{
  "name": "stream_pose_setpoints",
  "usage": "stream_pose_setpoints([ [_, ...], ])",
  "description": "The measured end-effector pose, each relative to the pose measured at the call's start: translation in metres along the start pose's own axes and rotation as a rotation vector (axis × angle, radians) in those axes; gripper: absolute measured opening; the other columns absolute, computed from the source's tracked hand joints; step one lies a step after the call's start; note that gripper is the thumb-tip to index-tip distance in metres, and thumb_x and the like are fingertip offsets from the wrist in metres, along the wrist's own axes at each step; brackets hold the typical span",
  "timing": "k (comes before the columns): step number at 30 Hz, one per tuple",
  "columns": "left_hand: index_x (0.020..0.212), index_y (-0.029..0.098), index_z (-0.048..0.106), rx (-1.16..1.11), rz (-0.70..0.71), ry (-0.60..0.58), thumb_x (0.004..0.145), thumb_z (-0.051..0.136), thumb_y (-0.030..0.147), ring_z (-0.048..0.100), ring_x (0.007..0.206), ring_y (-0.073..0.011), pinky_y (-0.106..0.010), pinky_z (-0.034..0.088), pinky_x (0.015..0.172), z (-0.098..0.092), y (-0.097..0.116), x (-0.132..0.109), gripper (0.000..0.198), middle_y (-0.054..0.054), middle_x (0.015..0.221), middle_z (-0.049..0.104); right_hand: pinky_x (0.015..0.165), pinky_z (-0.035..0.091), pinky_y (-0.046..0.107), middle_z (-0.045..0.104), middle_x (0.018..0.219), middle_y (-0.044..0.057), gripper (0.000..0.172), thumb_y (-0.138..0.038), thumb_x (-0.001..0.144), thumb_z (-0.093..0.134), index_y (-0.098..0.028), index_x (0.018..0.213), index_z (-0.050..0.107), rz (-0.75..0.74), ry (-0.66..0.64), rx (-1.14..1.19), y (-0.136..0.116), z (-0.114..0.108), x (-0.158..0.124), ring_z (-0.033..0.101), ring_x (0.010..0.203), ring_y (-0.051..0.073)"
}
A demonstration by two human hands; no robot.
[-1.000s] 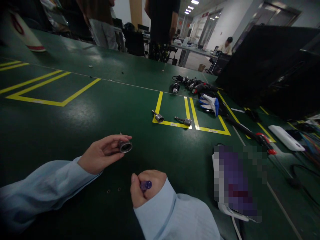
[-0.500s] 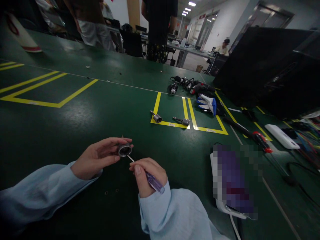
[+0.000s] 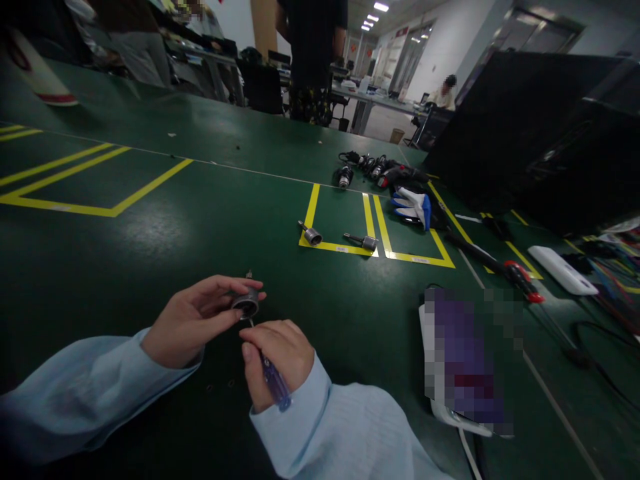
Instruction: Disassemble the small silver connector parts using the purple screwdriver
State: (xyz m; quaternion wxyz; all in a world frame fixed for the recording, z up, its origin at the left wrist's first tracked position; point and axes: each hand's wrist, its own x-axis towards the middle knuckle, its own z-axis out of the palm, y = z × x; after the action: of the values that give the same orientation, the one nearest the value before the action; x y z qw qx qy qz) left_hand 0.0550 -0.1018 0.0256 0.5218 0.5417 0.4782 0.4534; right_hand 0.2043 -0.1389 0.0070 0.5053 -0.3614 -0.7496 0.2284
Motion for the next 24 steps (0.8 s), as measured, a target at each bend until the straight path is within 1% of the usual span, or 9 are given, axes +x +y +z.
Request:
stream_pose_setpoints([
  [4,0.072,0.016,0.053,0.007,-0.016,0.046,0.057,0.059,0.011,0.064,0.084,-0.0211,-0.034,0.053,0.075,0.003,0.001,0.001,0.017,-0.008,0.094,0.065,0.065,0.048,0.026,0.066,0.077,0.007,0.018,-0.014,0.076,0.047,-0.015,0.087,0.060,-0.001,0.009,0.006,-0.001,0.000,0.000,0.060,0.072,0.014],
  [9,0.070,0.016,0.053,0.006,-0.012,0.062,0.057,0.057,0.011,0.064,0.081,-0.0208,-0.033,0.054,0.070,0.004,0.003,0.001,0.015,-0.008,0.092,0.065,0.065,0.048,0.026,0.066,0.076,0.006,0.018,-0.015,0.077,0.045,-0.016,0.086,0.061,0.024,-0.017,-0.007,-0.005,-0.002,0.001,0.060,0.070,0.013],
  [16,0.071,0.015,0.053,-0.019,0.000,0.052,0.060,0.060,0.012,0.064,0.081,-0.0205,-0.033,0.054,0.069,0.004,0.002,0.001,0.013,-0.007,0.092,0.066,0.063,0.048,0.026,0.066,0.075,0.008,0.019,-0.014,0.076,0.046,-0.014,0.086,0.062,-0.012,0.040,-0.037,-0.006,0.003,0.000,0.059,0.069,0.014],
  [20,0.070,0.014,0.053,-0.034,-0.037,0.054,0.060,0.061,0.012,0.065,0.079,-0.0200,-0.033,0.054,0.070,0.006,0.005,0.001,0.013,-0.007,0.091,0.065,0.064,0.048,0.027,0.066,0.075,0.008,0.019,-0.014,0.076,0.046,-0.014,0.085,0.063,0.023,0.066,-0.030,-0.008,0.001,0.001,0.059,0.069,0.014],
  [22,0.069,0.013,0.052,-0.041,-0.062,0.065,0.060,0.061,0.013,0.065,0.078,-0.0202,-0.034,0.053,0.070,0.006,0.006,0.000,0.012,-0.007,0.090,0.065,0.061,0.047,0.026,0.066,0.068,0.006,0.018,-0.015,0.076,0.046,-0.014,0.078,0.064,0.062,0.082,0.043,-0.011,-0.003,0.001,0.059,0.064,0.013],
  [23,0.068,0.013,0.052,-0.043,-0.069,0.076,0.060,0.061,0.012,0.065,0.078,-0.0203,-0.035,0.053,0.071,0.006,0.006,0.000,0.012,-0.007,0.089,0.065,0.058,0.046,0.025,0.064,0.060,0.004,0.020,-0.016,0.077,0.045,-0.014,0.071,0.064,0.099,0.074,0.104,-0.013,-0.005,0.001,0.058,0.058,0.012],
  [24,0.068,0.013,0.052,-0.045,-0.071,0.084,0.059,0.061,0.012,0.065,0.078,-0.0204,-0.035,0.053,0.072,0.006,0.006,0.000,0.012,-0.007,0.089,0.065,0.054,0.045,0.023,0.060,0.051,0.002,0.025,-0.018,0.079,0.044,-0.015,0.062,0.062,0.162,0.044,0.172,-0.014,-0.007,0.000,0.055,0.050,0.010],
])
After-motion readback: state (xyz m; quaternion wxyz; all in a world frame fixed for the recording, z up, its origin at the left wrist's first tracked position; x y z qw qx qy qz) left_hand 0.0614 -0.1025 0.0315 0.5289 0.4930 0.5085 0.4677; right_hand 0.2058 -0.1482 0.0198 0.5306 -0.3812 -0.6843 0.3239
